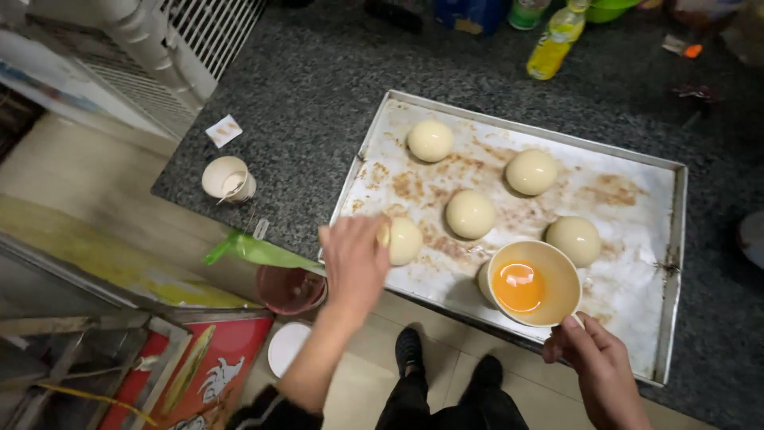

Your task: Applying egg wash to dough balls on a baking sheet using a pastry brush and then sprinkling toppings from a bowl.

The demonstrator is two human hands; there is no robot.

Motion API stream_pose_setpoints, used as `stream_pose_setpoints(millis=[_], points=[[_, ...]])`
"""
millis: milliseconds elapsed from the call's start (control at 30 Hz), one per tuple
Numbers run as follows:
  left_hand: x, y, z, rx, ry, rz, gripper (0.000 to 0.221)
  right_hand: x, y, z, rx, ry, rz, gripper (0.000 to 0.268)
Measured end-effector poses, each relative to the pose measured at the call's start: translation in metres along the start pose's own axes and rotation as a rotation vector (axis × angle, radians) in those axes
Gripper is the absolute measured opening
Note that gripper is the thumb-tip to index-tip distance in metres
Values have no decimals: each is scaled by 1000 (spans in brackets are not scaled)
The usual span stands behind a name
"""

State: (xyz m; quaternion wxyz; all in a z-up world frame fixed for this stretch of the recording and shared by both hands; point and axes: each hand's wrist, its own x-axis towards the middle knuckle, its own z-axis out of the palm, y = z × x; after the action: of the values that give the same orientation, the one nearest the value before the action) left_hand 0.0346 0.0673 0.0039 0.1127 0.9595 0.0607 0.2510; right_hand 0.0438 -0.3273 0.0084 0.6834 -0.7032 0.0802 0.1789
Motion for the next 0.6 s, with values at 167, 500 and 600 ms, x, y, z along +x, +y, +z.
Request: stream_pose_setpoints(millis=[167,500,600], points=[[-11,49,1,127,-170,557,19,2,8,-15,18,-15,27,36],[65,207,-139,-570,-21,-155,21,10,-23,-68,-138,-171,64,35],[62,243,-129,-498,-65,-73,21,10,-36,-82,-179,-258,14,41]])
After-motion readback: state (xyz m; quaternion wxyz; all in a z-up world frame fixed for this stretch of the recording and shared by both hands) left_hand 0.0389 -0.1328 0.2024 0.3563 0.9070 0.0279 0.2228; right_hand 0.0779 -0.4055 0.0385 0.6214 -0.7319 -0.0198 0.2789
